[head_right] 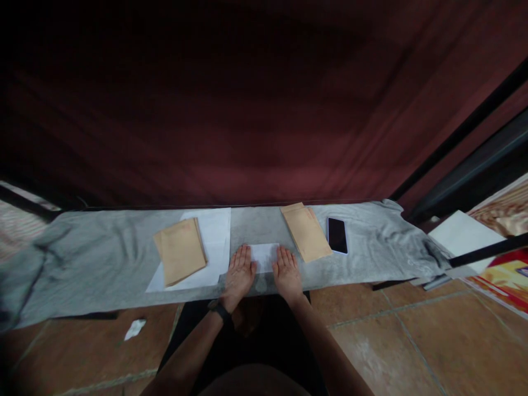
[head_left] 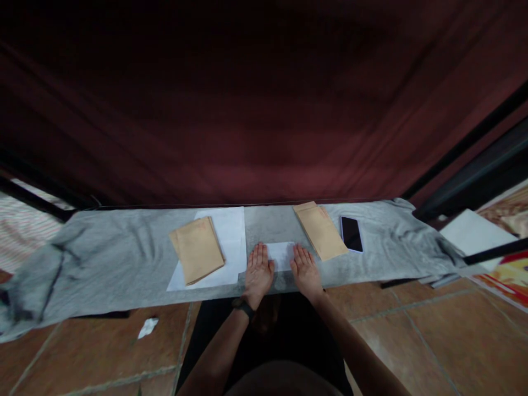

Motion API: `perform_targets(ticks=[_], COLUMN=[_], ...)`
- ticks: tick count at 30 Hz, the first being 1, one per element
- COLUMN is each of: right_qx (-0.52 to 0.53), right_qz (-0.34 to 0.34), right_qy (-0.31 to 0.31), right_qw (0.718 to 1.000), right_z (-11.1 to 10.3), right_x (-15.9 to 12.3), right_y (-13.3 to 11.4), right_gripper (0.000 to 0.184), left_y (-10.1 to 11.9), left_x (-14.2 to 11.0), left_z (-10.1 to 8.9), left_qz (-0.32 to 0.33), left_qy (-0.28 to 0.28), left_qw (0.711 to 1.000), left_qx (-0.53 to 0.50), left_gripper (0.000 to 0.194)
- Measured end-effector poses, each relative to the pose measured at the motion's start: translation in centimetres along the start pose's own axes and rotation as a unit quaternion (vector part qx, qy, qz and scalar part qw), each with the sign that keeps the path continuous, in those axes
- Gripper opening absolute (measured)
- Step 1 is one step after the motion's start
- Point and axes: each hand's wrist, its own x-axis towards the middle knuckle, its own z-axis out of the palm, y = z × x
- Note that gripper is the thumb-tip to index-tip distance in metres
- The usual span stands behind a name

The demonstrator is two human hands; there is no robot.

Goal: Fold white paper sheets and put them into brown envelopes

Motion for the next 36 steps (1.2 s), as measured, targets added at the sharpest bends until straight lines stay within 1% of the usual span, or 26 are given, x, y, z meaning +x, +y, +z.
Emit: perform_targets(ticks=[4, 6, 10, 15, 20, 25, 32, 36], right_qx=[0.031, 0.032, 0.017, -0.008, -0.034, -0.062, -0.071, -0.067], right_qz=[-0.082, -0.104, -0.096, -0.077, -0.078, -0.072, -0.053, -0.042], right_qy=[-0.048, -0.062, -0.065, -0.086, -0.104, -0.079, -0.033, -0.013], right_qw=[0.995, 0.992, 0.993, 0.993, 0.991, 0.992, 0.996, 0.997], right_z=[0.0, 0.1, 0.4, 0.8, 1.0, 1.2, 1.2, 1.1], right_x=[0.0, 0.0, 0.6, 2.6, 3.6, 2.8, 1.5, 0.9], right_y=[-2.4, -3.2, -3.4, -3.3, -3.8, -3.2, -1.0, -0.2], right_gripper=[0.05, 0.048, 0.047, 0.047, 0.048, 0.05, 0.051, 0.052], left_y=[0.0, 0.0, 0.0, 0.1, 0.1, 0.1, 0.0, -0.1], left_x=[0.0, 0.0, 0.0, 0.0, 0.1, 0.1, -0.1, -1.1], left_z=[-0.4, -0.5, -0.3, -0.3, -0.7, -0.7, -0.1, -0.3], left_qz=[0.008, 0.011, 0.012, 0.01, 0.014, 0.009, 0.001, -0.004], left_qy=[-0.015, -0.022, -0.024, -0.016, -0.035, -0.04, -0.01, 0.01], left_qw=[1.0, 1.0, 1.0, 1.0, 0.999, 0.998, 1.0, 1.0], left_qx=[0.006, 0.01, 0.016, 0.018, 0.03, 0.037, 0.026, 0.017], left_gripper=[0.059, 0.057, 0.057, 0.057, 0.055, 0.056, 0.059, 0.061])
